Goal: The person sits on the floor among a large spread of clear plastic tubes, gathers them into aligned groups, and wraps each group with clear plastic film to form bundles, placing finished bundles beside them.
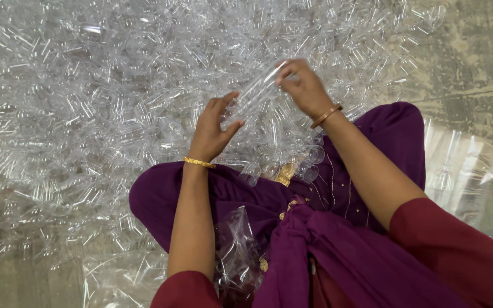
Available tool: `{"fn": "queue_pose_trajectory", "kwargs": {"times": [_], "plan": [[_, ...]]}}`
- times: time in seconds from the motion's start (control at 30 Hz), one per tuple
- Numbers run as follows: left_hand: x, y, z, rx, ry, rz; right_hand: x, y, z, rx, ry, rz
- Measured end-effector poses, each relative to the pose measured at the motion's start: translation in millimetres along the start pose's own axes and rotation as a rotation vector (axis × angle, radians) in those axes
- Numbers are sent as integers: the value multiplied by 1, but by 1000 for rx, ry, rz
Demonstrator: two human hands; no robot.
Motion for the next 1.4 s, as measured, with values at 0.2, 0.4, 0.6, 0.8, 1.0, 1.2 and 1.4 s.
{"fn": "queue_pose_trajectory", "kwargs": {"times": [0.2,0.4,0.6,0.8,1.0,1.2,1.4], "plan": [[2,7,-2,-6,-115,-61,-11,12,-6,162,-154,128],[-15,7,-21,195,71,-128,-2,28,60,-371,804,-409],[-30,10,-29,307,-130,-219,40,24,18,-302,872,131],[-38,1,-23,288,-91,-230,3,13,38,-188,335,-257],[-34,2,-25,301,-134,-180,48,-3,78,-226,453,77],[-40,0,-28,320,-108,-193,-8,21,26,2,211,22],[-33,-2,-26,331,-123,-165,-19,76,53,-285,519,-34]]}}
Point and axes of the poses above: each hand's wrist, its own y-axis away from the middle knuckle, its own z-axis out of the palm, x = y × z, the point moved 9 cm from there along -y, towards the middle knuckle, and after that the axes turned 15 degrees about -y, right-handed, at the moved point
